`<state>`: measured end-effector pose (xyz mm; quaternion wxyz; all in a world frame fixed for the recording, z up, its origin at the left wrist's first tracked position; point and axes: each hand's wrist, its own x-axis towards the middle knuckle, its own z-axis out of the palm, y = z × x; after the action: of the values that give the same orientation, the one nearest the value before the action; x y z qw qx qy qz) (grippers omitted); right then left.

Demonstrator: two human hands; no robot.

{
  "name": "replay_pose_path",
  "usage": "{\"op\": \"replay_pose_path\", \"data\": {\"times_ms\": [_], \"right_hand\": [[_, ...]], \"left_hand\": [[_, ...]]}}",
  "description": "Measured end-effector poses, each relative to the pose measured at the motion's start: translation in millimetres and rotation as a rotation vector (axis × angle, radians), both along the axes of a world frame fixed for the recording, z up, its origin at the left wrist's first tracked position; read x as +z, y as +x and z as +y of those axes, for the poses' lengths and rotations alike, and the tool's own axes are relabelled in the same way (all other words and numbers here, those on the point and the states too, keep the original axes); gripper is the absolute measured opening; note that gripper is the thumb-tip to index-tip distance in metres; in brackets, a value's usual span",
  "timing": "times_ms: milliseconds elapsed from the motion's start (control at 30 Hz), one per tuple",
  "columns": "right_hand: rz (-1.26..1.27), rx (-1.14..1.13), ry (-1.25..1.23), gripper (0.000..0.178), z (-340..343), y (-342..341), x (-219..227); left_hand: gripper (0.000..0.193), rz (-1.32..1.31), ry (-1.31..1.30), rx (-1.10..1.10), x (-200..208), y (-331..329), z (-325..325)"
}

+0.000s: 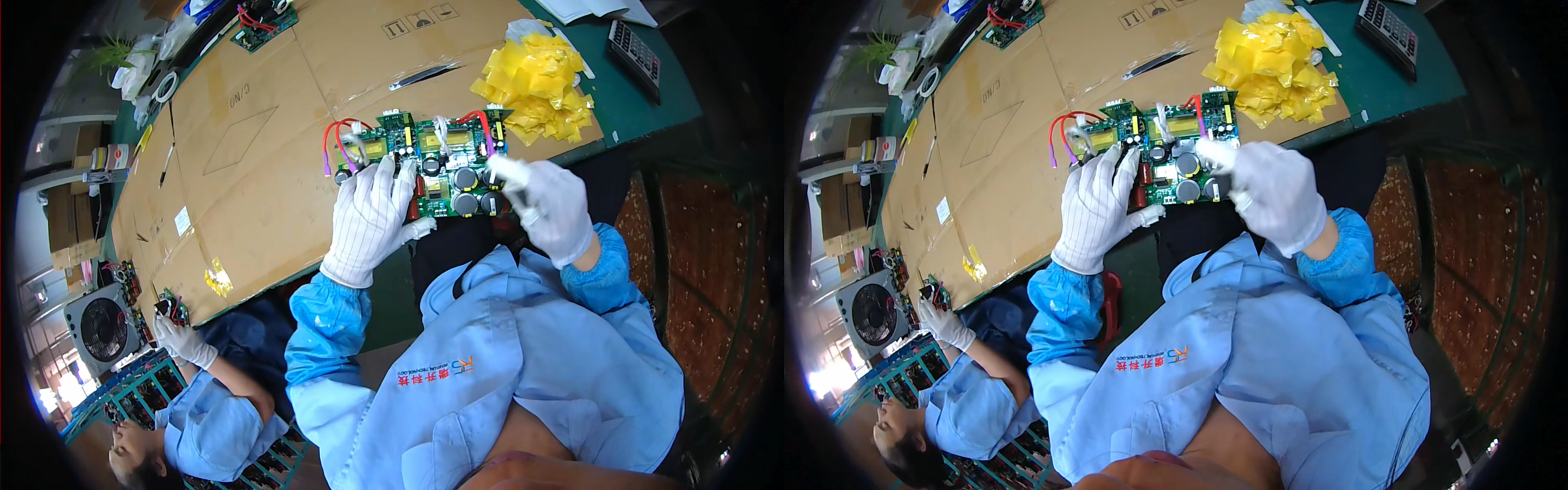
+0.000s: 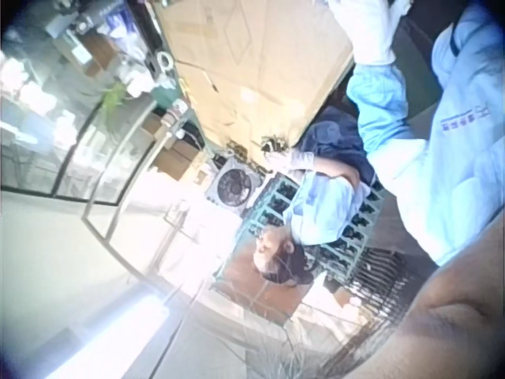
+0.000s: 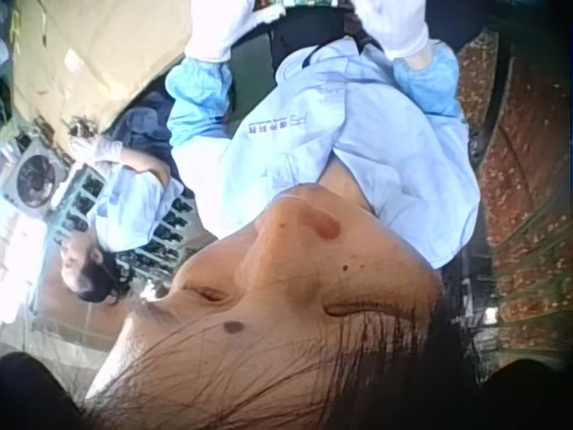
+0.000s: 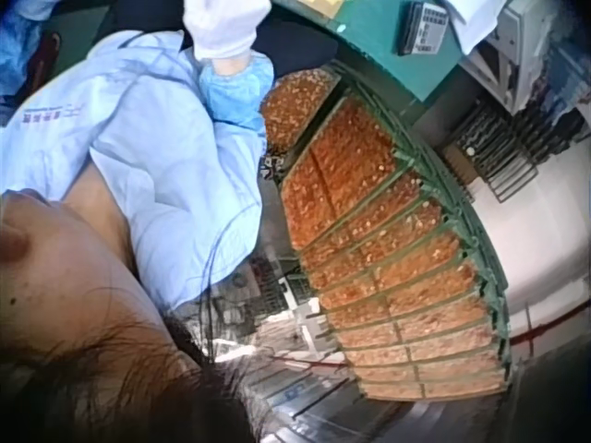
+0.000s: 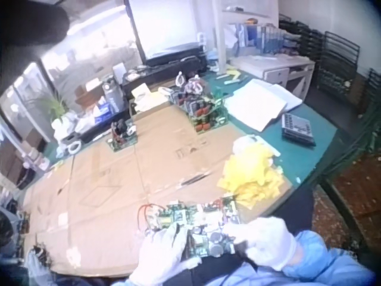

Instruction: The person assembles electronic components, yellow plastic spacers, capacitors, and wires onto a printed circuit board. This is done by hand and with pliers to secure the components and wiring.

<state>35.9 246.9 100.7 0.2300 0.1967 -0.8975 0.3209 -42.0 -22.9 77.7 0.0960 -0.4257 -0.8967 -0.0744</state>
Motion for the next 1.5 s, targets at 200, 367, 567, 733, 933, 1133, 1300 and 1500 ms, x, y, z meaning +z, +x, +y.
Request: {"op": "replay_pose_path", "data": {"times_ms": [200,367,567,733,933,1133,1300,1500], "right_hand": [[-0.140,0.058,0.359,0.050,-25.7,7.1,11.6],[0.021,-0.030,0.600,0.083,-39.0,-19.9,31.2],[0.170,0.102,0.597,0.062,-30.7,-112.2,46.6],[-0.040,0.141,0.656,0.067,-39.6,-149.1,55.5],[-0.261,-0.115,0.466,0.069,-58.4,-173.0,56.6],[-0.190,-0.161,0.355,0.070,-87.2,-199.2,59.9],[-0.580,-0.117,-0.049,0.074,-52.4,-290.9,7.9],[-0.600,-0.014,-0.325,0.058,-85.5,-308.4,5.8]], "left_hand": [[0.084,-0.058,-0.154,0.033,18.6,2.3,-4.0],[0.079,-0.279,-0.083,0.211,69.7,-5.7,-7.1],[0.090,-0.567,-0.075,0.188,98.4,-62.2,-23.7],[0.084,-0.654,0.074,0.243,87.4,-87.0,-34.3],[0.067,-0.668,0.454,0.626,74.6,-95.4,-33.0],[0.065,-0.403,0.576,0.769,84.0,-93.4,-39.1],[0.074,0.082,0.566,0.456,57.5,-65.3,-34.9],[0.088,0.087,0.120,0.231,35.4,-11.6,-35.8]]}}
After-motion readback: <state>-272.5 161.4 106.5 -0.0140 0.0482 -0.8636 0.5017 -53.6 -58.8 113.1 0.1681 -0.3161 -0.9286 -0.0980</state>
